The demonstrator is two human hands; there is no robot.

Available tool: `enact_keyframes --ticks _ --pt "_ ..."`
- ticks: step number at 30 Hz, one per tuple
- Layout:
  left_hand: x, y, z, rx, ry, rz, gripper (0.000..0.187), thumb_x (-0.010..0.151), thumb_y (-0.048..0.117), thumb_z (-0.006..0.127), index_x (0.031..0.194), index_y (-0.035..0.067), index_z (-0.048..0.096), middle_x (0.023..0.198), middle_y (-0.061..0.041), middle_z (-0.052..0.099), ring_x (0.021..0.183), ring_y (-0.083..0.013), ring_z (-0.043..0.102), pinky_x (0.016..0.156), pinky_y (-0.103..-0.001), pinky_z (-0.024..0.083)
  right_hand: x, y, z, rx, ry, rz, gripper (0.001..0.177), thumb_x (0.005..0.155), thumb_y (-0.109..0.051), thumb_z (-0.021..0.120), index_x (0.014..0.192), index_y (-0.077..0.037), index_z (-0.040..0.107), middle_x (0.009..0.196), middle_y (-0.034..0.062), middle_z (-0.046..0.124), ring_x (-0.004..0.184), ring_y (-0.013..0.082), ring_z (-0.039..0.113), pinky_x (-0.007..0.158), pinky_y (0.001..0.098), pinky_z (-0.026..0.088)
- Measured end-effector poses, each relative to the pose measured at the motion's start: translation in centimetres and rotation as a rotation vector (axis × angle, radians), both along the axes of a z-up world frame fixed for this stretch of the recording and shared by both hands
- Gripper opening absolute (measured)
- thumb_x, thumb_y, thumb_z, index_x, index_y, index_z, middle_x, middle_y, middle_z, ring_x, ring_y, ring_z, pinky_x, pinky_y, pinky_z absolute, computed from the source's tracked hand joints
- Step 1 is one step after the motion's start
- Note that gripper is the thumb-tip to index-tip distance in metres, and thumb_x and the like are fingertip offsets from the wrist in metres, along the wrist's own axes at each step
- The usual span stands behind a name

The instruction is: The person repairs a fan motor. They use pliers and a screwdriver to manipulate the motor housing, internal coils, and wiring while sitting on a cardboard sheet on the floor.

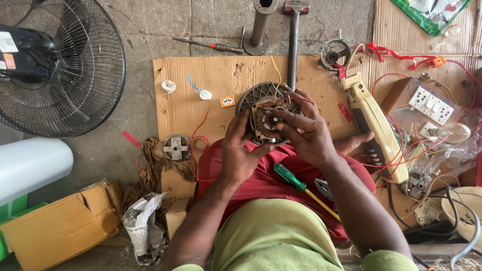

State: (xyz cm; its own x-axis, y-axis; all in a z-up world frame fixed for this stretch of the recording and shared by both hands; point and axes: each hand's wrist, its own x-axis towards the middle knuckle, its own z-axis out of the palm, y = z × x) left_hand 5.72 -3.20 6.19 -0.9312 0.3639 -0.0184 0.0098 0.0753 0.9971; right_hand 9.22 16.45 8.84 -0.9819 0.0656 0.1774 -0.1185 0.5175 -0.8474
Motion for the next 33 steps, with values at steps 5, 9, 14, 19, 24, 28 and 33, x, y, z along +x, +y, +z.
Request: enact_keyframes --ticks 5,9,14,19,24,28,33 --pt "-0.1 0.0 0.2 0.032 -0.006 -0.023 0.082 0.074 0.002 0.090 0.145 -0.003 0.049 0.138 -0.015 0.057 0.126 -0.0251 0.066 0.102 -0.033 0.059 -0.3 0.0 -1.0 0.041 0.003 0.047 0.032 0.094 -0.007 0.074 0.125 -0.014 0.075 0.154 0.0196 0.052 0.152 0.0435 0.039 0.124 0.0515 0.035" --pt "0.0 0.2 -0.1 0.056 -0.023 0.008 0.075 0.080 0.004 0.088 0.145 -0.003 0.052 0.135 -0.014 0.061 0.121 -0.0222 0.069 0.099 -0.032 0.063 -0.3 -0.2 -1.5 0.079 0.035 0.021 0.025 0.094 -0.007 0.075 0.119 -0.013 0.075 0.151 0.0189 0.054 0.152 0.0425 0.040 0.125 0.0509 0.037" --pt "0.3 0.4 -1.0 0.016 0.040 0.041 0.077 0.080 0.008 0.090 0.145 -0.005 0.051 0.137 -0.015 0.060 0.119 -0.0205 0.069 0.098 -0.030 0.062 -0.2 -0.9 -1.5 -0.003 0.088 -0.033 0.025 0.093 -0.006 0.078 0.117 -0.009 0.075 0.138 0.0151 0.059 0.144 0.0376 0.048 0.120 0.0471 0.042" --pt "0.4 0.5 -1.5 -0.035 0.066 0.056 0.080 0.078 0.011 0.091 0.145 -0.007 0.051 0.139 -0.017 0.060 0.113 -0.0199 0.070 0.092 -0.029 0.061 0.2 -1.9 -1.1 0.076 0.076 -0.144 0.025 0.089 -0.006 0.082 0.113 -0.007 0.076 0.128 0.0125 0.062 0.131 0.0319 0.054 0.111 0.0432 0.046" --pt "0.5 0.5 -1.6 -0.016 0.071 0.049 0.077 0.081 0.011 0.089 0.146 -0.006 0.050 0.141 -0.015 0.059 0.117 -0.0192 0.069 0.095 -0.028 0.061 0.4 -2.4 -2.1 0.094 0.147 -0.291 0.027 0.083 -0.008 0.091 0.102 -0.007 0.072 0.123 0.0076 0.063 0.125 0.0260 0.058 0.108 0.0392 0.049" --pt "0.2 0.4 -1.4 -0.033 0.027 0.040 0.079 0.078 0.012 0.091 0.146 -0.003 0.053 0.136 -0.014 0.062 0.111 -0.0177 0.070 0.089 -0.027 0.061 0.3 -1.9 -1.9 -0.313 0.038 -0.235 0.049 0.082 -0.012 0.091 0.121 -0.003 0.064 0.138 0.0082 0.054 0.134 0.0241 0.053 0.113 0.0382 0.047" --pt "0.1 0.2 -1.4 -0.050 -0.026 0.020 0.081 0.077 0.014 0.090 0.147 -0.002 0.052 0.138 -0.013 0.062 0.110 -0.0172 0.069 0.090 -0.028 0.059 -1.4 0.8 0.6 -0.259 -0.177 -0.117 0.064 0.079 -0.016 0.090 0.136 -0.003 0.064 0.139 0.0077 0.060 0.132 0.0191 0.057 0.109 0.0347 0.047"
